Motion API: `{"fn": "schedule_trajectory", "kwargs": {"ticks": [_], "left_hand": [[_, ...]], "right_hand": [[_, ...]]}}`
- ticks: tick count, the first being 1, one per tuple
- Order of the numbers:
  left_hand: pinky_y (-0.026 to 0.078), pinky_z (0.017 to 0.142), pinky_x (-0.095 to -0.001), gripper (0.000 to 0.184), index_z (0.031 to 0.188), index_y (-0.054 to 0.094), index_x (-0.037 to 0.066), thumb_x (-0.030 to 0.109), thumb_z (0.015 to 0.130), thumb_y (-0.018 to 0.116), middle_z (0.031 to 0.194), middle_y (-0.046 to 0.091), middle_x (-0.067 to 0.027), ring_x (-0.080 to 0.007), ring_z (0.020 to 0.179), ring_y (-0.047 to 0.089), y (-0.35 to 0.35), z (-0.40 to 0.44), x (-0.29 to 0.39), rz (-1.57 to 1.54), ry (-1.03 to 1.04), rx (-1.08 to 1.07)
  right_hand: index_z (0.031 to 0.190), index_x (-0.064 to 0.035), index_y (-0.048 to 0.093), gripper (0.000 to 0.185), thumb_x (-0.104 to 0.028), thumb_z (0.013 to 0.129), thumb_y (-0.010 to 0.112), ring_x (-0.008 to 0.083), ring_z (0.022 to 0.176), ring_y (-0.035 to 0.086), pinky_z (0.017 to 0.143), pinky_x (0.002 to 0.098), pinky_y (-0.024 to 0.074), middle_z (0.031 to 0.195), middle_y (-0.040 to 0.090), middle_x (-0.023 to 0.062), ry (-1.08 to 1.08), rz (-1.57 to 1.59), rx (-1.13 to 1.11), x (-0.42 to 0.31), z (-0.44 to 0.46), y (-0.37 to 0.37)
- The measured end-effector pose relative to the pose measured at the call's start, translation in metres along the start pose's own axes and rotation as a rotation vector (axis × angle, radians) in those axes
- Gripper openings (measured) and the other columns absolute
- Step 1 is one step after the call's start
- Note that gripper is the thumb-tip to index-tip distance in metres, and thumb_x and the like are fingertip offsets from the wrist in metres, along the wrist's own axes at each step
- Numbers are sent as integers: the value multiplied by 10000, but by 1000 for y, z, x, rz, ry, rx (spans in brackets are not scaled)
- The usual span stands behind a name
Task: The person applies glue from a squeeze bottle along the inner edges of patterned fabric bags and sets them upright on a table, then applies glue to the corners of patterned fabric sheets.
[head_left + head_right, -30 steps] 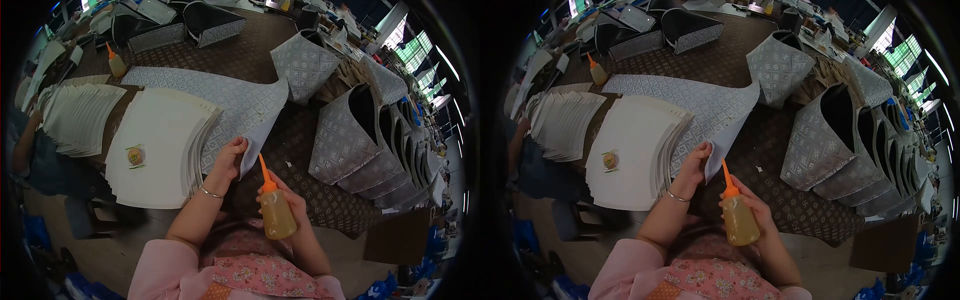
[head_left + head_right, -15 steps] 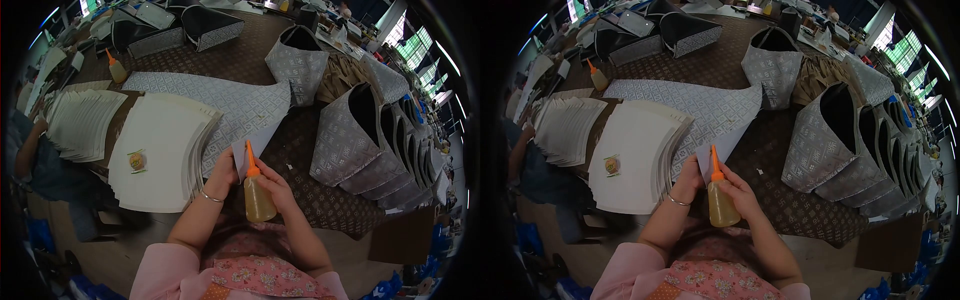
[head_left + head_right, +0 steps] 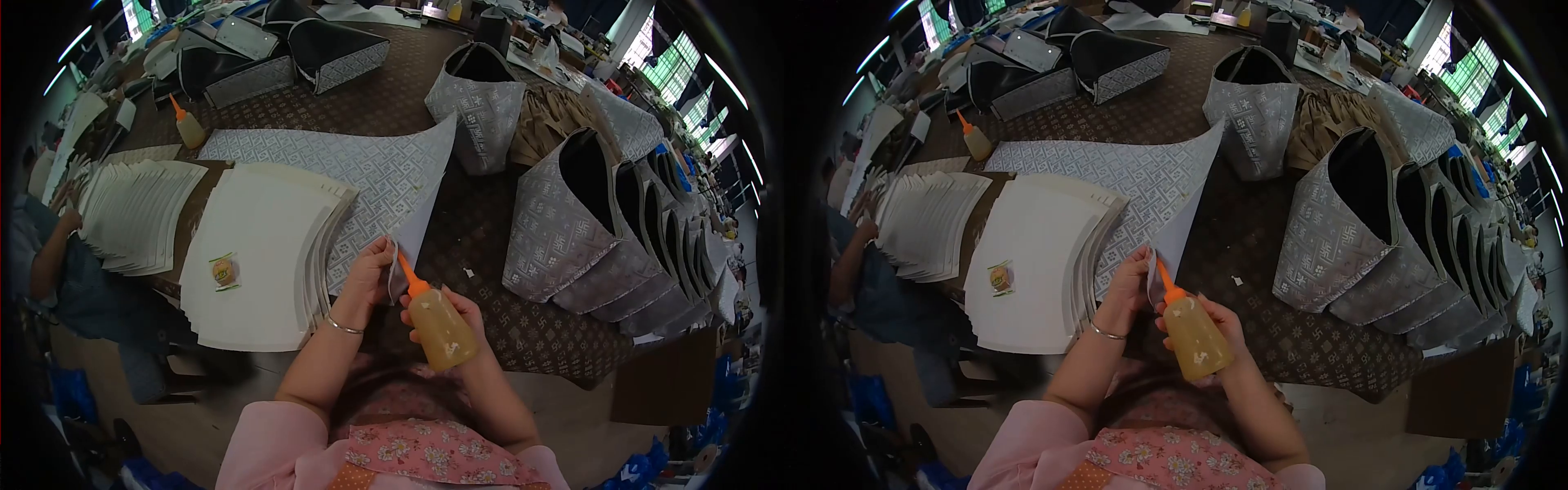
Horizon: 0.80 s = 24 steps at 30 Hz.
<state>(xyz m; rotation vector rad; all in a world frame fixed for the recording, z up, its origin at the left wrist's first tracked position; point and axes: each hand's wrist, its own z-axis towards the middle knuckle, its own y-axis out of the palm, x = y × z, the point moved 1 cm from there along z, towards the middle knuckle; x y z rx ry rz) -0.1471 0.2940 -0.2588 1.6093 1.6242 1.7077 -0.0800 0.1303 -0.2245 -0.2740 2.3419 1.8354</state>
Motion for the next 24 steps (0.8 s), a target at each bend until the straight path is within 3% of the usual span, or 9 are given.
{"fn": "schedule_trajectory", "kwargs": {"ticks": [2,6,15,18,20,21,23,24], "left_hand": [[511,659,-273,157,928,559,62,-13,799,509,817,594,-24,-134,677,580,-8,6,-5,-24,46,-21],[503,697,-276,91,939,574,59,39,863,528,829,599,-12,-124,729,583,-26,24,-3,-78,48,28],[521,721,-280,128,972,557,51,41,849,521,884,606,-32,-143,770,611,-9,10,4,-107,8,-93],[525,728,-292,136,971,560,50,41,843,515,899,609,-44,-159,790,618,-6,8,5,-98,-10,-102],[529,711,-301,135,952,564,48,25,835,502,898,608,-49,-170,770,617,-7,7,4,-131,-21,-83],[529,711,-301,135,952,564,48,25,835,502,898,608,-49,-170,770,617,-7,8,4,-133,-20,-80],[533,700,-315,124,913,566,46,3,820,496,884,608,-49,-176,755,614,-9,11,3,-131,-12,22],[533,700,-315,124,913,566,46,3,820,496,884,608,-49,-176,755,614,-9,12,3,-136,-11,25]], "right_hand": [[1278,14,380,492,-319,916,391,390,1025,547,777,493,513,1177,512,220,64,272,-6,2,-4,1],[1276,21,382,496,-323,919,381,382,1030,547,770,492,517,1195,500,219,159,323,-170,9,-16,-3],[1313,5,345,500,-299,917,385,366,1062,530,787,506,508,1222,481,212,-84,206,-121,-3,-11,6],[1344,-16,300,513,-283,913,376,351,1013,532,781,493,507,1179,491,204,-201,-58,-16,-11,4,11],[1344,-33,338,518,-235,881,453,296,1000,548,818,411,497,1202,499,176,-252,-515,15,-15,14,7],[1344,-33,338,518,-235,881,453,296,1000,548,818,411,497,1202,499,176,-249,-515,16,-12,15,7],[1330,-32,380,539,-200,841,534,254,941,580,800,325,481,1133,536,166,-479,-1242,238,-9,16,7],[1330,-32,380,539,-200,841,534,254,941,580,800,325,481,1133,536,166,-473,-1245,238,-9,15,13]]}}
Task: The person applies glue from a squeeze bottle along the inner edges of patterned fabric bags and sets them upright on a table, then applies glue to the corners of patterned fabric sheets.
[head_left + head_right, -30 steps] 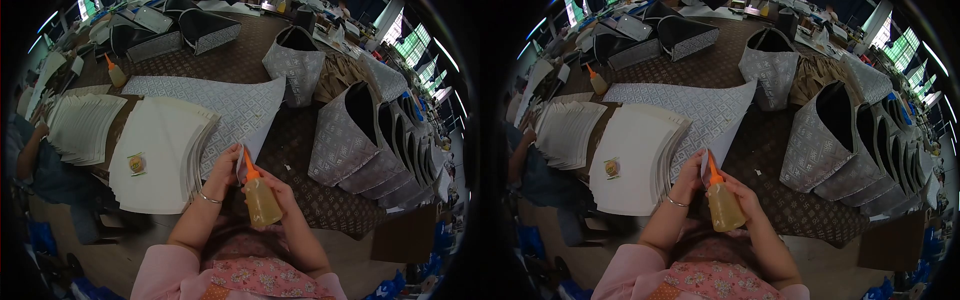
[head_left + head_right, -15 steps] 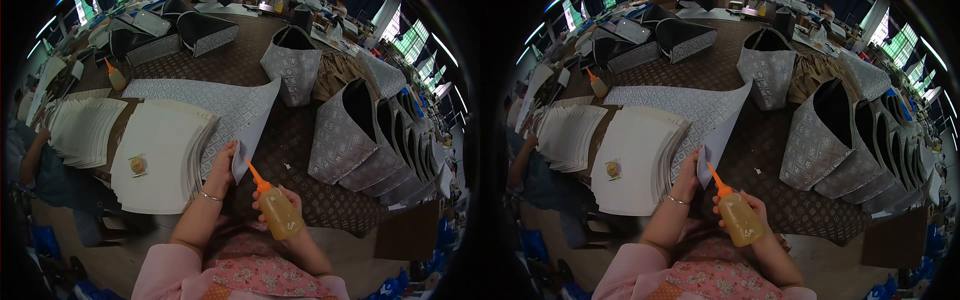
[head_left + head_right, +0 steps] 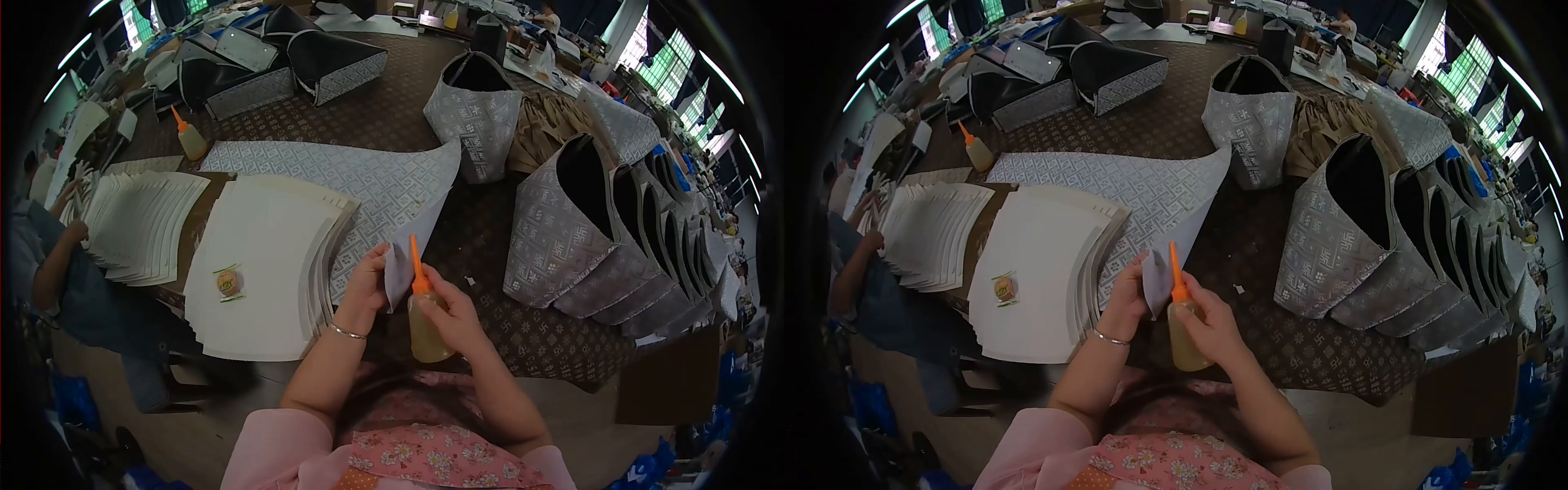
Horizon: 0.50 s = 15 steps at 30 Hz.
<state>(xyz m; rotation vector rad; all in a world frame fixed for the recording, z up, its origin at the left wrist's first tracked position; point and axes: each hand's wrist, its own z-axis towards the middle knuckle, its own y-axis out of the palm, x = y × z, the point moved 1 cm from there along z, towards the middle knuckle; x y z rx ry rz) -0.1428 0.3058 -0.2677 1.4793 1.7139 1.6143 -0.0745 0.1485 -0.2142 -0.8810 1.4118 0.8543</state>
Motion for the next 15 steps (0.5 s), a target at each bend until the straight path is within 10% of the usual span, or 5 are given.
{"fn": "schedule_trajectory", "kwargs": {"ticks": [5,15], "left_hand": [[529,709,-315,142,908,578,46,-12,817,486,851,610,-43,-165,758,611,-9,4,-3,58,-17,-119],[525,717,-315,149,929,580,42,-4,839,470,868,612,-40,-161,775,605,-11,2,-7,71,11,-106]], "right_hand": [[1303,-12,405,547,-241,834,568,297,857,577,738,326,465,973,545,206,-96,-831,66,-34,-6,11],[1302,-34,421,586,-324,822,591,308,814,557,719,360,468,913,522,155,-84,-901,106,-27,-19,19]]}}
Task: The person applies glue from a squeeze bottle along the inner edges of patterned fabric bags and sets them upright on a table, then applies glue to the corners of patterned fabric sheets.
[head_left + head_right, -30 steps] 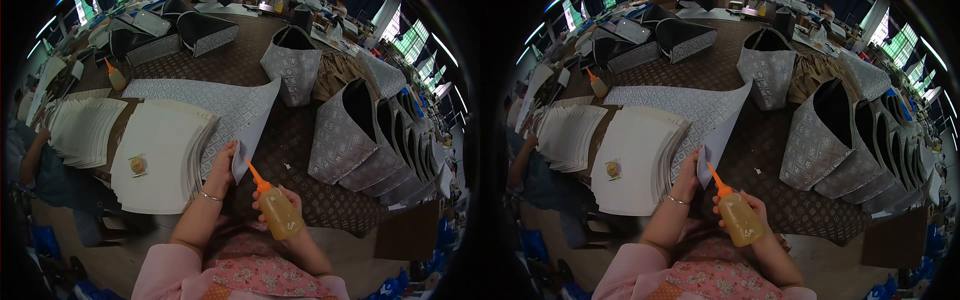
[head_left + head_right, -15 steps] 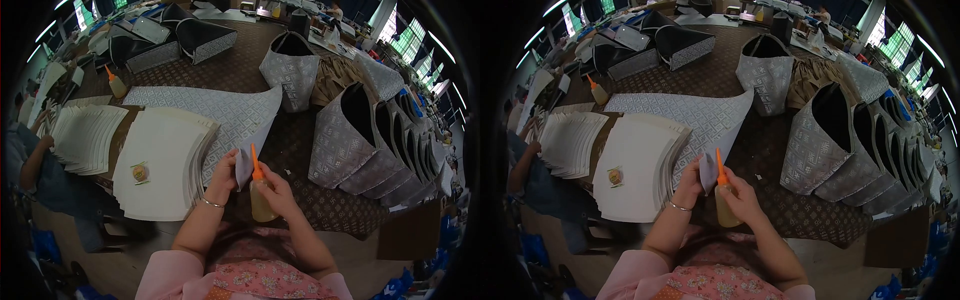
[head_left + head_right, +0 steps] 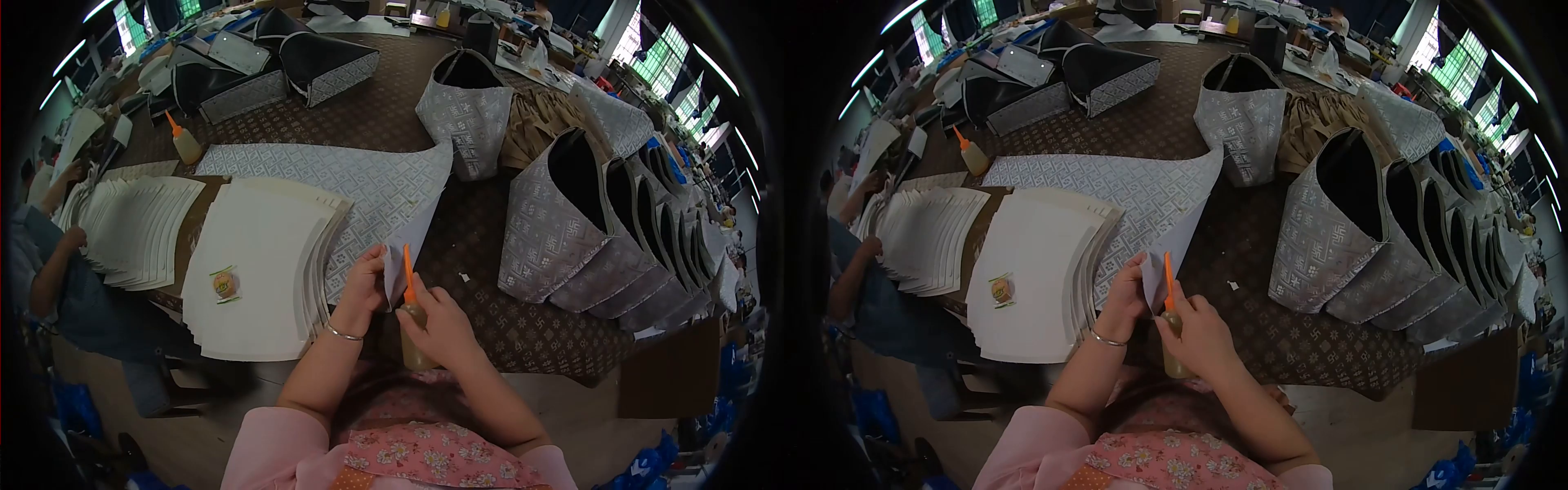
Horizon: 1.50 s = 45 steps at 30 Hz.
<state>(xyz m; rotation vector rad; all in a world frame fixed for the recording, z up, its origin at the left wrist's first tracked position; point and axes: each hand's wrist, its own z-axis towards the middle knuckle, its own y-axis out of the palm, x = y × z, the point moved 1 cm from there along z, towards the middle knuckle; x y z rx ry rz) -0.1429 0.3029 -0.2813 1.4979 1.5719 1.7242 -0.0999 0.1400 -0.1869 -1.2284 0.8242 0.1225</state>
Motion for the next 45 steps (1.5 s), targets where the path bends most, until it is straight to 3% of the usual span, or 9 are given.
{"fn": "schedule_trajectory", "kwargs": {"ticks": [6,14,21,23,26,33,38,44,45], "left_hand": [[519,701,-310,143,933,574,54,15,870,451,881,606,-35,-160,771,596,0,0,0,31,18,2],[509,731,-301,143,948,579,56,80,915,442,896,609,-33,-154,797,594,12,-7,2,45,5,-43],[508,745,-303,154,984,584,47,107,917,460,919,614,-49,-165,814,598,10,-3,0,72,25,-53],[525,792,-353,226,1031,559,14,1,861,411,984,602,-103,-222,888,609,4,0,-1,27,40,-6],[515,758,-322,168,999,579,41,139,921,467,931,611,-56,-175,843,601,11,-4,2,91,31,22],[514,774,-329,194,1048,558,28,140,920,465,986,601,-73,-189,866,601,14,-5,2,52,45,35],[507,783,-323,217,1063,548,21,53,867,460,987,601,-79,-197,878,598,2,-2,0,80,110,0],[511,785,-329,236,1057,545,15,33,839,455,991,605,-91,-216,888,605,14,-7,1,16,54,-21],[492,827,-355,260,1089,538,24,121,866,445,1028,597,-101,-233,934,589,-4,3,-3,-25,40,-100]], "right_hand": [[1331,-75,395,715,-435,765,642,297,822,546,712,364,469,893,493,129,-27,-132,-71,-4,-1,-6],[1397,-56,219,826,-346,763,662,384,972,531,827,386,450,1036,532,220,15,352,-78,3,6,15],[1384,-46,257,764,-287,771,645,349,865,543,772,385,457,935,527,206,89,-253,-21,0,19,-8],[1379,-65,287,718,-278,784,627,323,791,534,726,381,456,871,502,183,-20,-289,47,5,20,0],[1381,-105,288,672,-295,808,586,351,817,554,722,426,482,946,489,200,7,-178,-81,-1,25,-12],[1395,-127,260,651,-269,832,554,372,770,569,693,393,490,945,487,215,31,-86,-97,-1,26,-9],[1407,-183,247,639,-225,845,548,336,805,554,714,352,463,1001,503,180,-24,220,-40,9,26,4],[1382,-266,306,710,-365,767,645,310,806,550,735,399,470,946,553,136,-56,-3,9,7,24,-9],[1382,-266,306,710,-365,767,645,310,806,550,735,399,470,946,553,136,-53,-8,26,7,25,-16]]}}
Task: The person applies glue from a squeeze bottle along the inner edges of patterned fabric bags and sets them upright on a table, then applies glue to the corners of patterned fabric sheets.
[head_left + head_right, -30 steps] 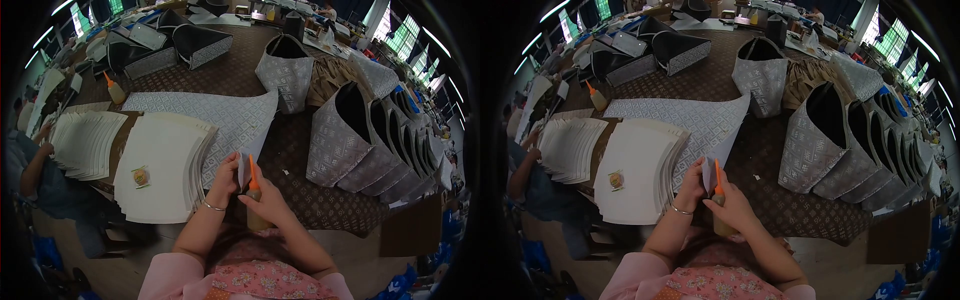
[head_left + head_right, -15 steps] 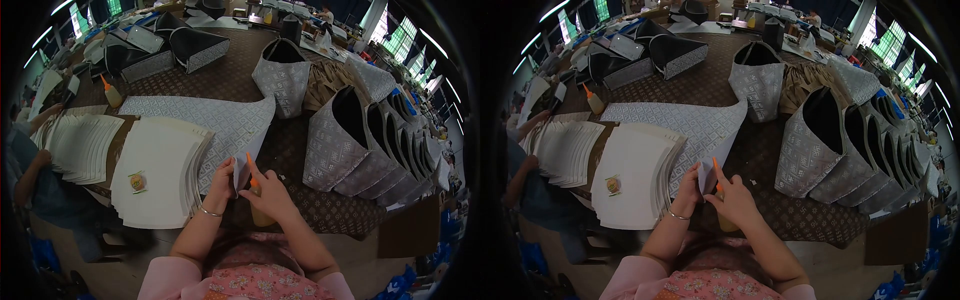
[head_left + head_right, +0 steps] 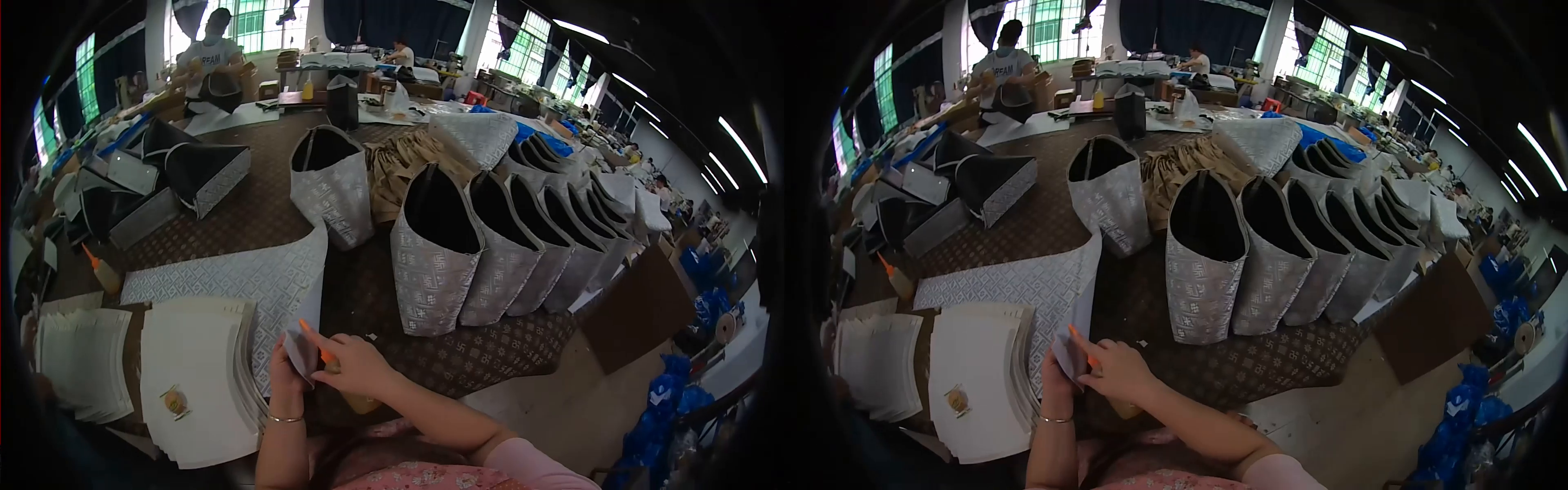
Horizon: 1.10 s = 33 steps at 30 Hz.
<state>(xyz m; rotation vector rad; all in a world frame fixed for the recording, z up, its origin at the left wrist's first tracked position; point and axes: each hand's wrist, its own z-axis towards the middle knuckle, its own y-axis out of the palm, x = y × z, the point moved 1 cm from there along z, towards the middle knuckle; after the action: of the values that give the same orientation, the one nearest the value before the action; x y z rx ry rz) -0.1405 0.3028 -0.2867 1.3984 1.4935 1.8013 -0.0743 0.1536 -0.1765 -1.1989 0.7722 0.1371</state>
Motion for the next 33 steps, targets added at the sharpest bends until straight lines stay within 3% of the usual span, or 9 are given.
{"fn": "schedule_trajectory", "kwargs": {"ticks": [2,8,10,13,17,20,24,30,33], "left_hand": [[472,869,-381,303,1120,531,33,208,892,436,1065,589,-112,-251,981,574,-9,6,-1,-40,-8,-80],[431,928,-389,354,1139,523,-1,235,894,422,1136,564,-138,-276,1056,537,-13,5,-1,-66,-3,29],[480,862,-371,271,1093,521,25,84,853,410,1077,570,-119,-258,991,562,1,1,0,-115,-32,150],[497,829,-386,260,1071,524,26,56,838,412,1048,573,-132,-270,956,576,8,-2,3,-94,-51,166],[512,815,-375,264,1044,533,16,-23,803,432,999,594,-118,-260,912,596,6,-3,2,-59,-3,277],[515,815,-373,264,1029,540,15,-44,794,436,990,598,-110,-252,888,606,2,1,3,-11,30,133],[529,777,-372,227,1013,547,17,-27,817,442,985,600,-112,-240,874,610,25,-9,8,23,32,209],[524,789,-411,248,1066,515,65,7,828,473,1032,580,-127,-275,904,596,17,-6,4,38,9,236],[529,772,-394,216,1019,544,67,-7,825,483,986,598,-106,-251,873,606,10,-3,2,51,16,211]], "right_hand": [[1372,-277,327,689,-360,765,642,308,829,538,729,412,464,960,556,129,-56,-240,-9,-4,4,-11],[1364,-277,343,614,-250,798,582,321,818,539,719,419,462,925,548,128,-66,-214,58,-2,6,6],[1362,-257,346,600,-234,804,567,328,797,548,715,413,469,916,544,136,-16,-108,-3,0,6,8],[1341,-194,377,594,-246,789,589,337,755,570,701,391,487,927,533,153,20,14,-90,0,7,-1],[1324,-178,391,650,-290,741,655,326,784,571,707,386,493,949,538,136,10,-16,12,-6,7,-9],[1314,-176,406,668,-310,720,680,307,827,566,709,379,493,947,544,112,3,-148,54,-5,8,-1],[1290,-142,445,672,-311,694,706,276,852,545,698,359,489,932,541,83,7,-390,-19,-14,11,4],[1287,-99,441,697,-271,672,722,266,847,521,695,353,489,917,527,96,8,-458,-25,-16,7,12],[1287,-100,441,689,-263,677,716,259,862,515,698,349,490,921,526,95,27,-485,-52,-19,1,11]]}}
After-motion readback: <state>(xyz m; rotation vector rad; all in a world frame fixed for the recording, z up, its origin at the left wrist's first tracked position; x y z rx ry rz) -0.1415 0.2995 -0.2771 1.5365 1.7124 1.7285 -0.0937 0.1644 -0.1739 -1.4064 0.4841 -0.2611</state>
